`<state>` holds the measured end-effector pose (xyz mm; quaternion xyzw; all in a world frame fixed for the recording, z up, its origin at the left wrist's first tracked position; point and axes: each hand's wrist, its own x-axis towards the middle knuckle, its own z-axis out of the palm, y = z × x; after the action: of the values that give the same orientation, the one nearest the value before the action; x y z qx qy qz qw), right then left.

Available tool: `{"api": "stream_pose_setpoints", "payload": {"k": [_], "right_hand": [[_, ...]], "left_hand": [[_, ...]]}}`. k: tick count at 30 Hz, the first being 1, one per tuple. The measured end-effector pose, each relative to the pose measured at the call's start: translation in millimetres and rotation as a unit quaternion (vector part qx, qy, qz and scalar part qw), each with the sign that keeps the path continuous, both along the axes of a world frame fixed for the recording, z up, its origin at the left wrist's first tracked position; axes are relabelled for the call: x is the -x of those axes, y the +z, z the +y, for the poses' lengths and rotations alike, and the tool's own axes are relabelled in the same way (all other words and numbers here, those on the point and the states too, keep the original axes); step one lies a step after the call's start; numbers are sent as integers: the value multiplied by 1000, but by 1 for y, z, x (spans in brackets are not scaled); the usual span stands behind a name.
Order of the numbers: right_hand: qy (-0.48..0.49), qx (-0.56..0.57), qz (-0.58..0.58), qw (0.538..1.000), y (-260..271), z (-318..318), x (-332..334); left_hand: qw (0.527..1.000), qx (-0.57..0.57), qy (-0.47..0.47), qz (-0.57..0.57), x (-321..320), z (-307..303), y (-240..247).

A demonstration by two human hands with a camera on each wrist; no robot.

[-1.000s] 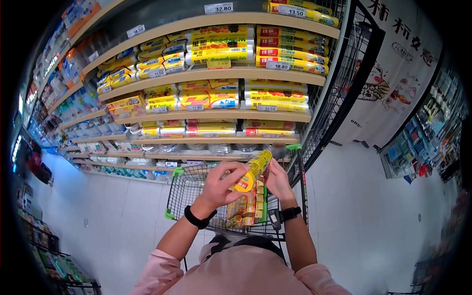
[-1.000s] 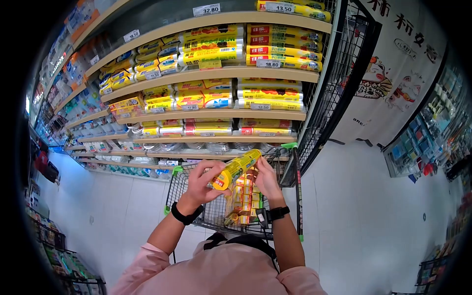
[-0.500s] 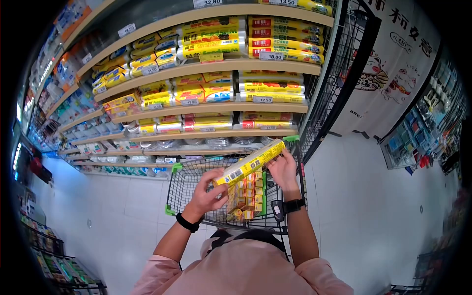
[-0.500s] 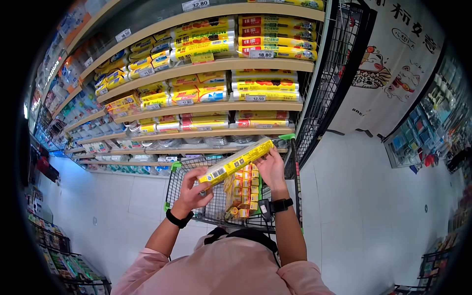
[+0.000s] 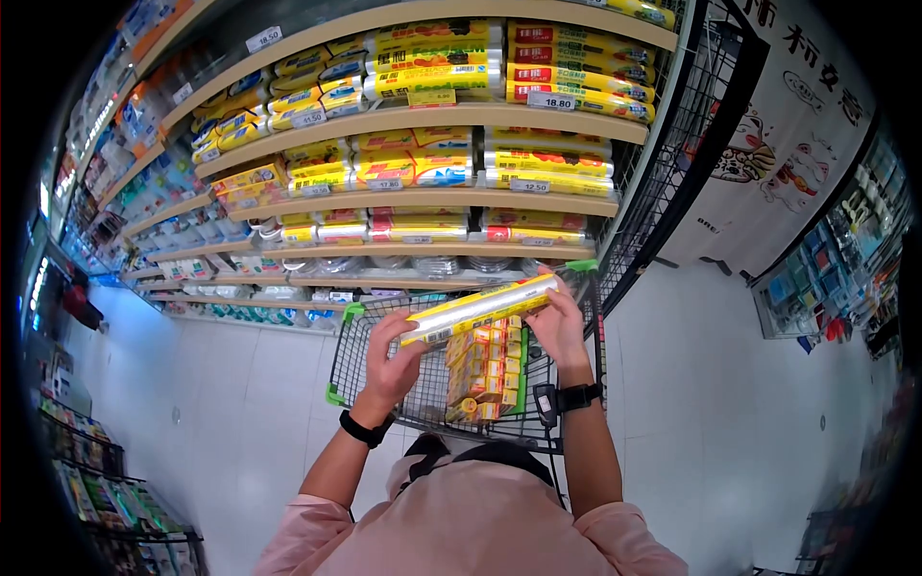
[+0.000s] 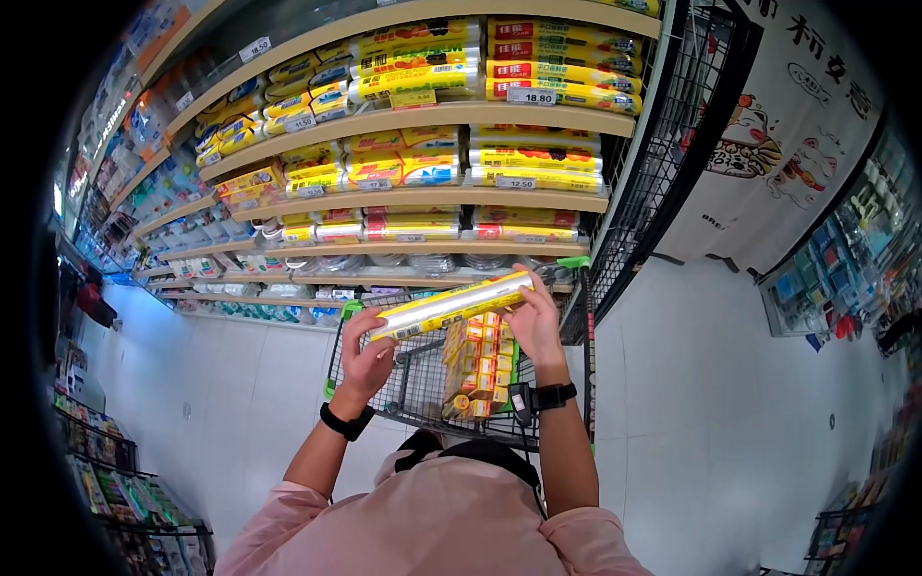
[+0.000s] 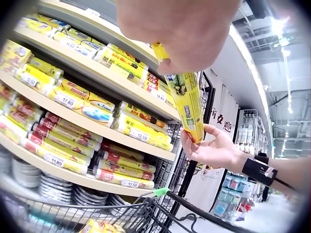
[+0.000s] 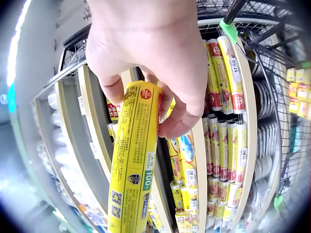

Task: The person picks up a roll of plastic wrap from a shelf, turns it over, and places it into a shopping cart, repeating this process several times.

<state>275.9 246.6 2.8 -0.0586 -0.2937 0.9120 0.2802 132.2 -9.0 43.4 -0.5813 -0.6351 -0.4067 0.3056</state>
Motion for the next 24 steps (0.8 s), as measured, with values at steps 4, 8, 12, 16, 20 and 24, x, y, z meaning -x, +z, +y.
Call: {"api": "stream_pose_setpoints", "payload": {"k": [4,8,12,16,20,24], "right_hand": [[25,-33,16,999,1,-6,6],[42,-54,7,998,4,-14,13],[20,-46,-6,999,-13,-18,32],[5,-34,-15,999,-17,-33,58],[14,-47,-27,998,1,-65,86],[69,-78,-34,994,-12,-82,116]], "left_hand": [[999,-1,16,-48,12,-9,-7],[993,0,12,-116,26,-16,-14],[961,56,11,-272,33,-29,-6],[878,41,-90,-468,55,-47,-27],[738,22,-157,-656,86,-76,-35],[615,-26,-138,-776,125,-104,-57]]}}
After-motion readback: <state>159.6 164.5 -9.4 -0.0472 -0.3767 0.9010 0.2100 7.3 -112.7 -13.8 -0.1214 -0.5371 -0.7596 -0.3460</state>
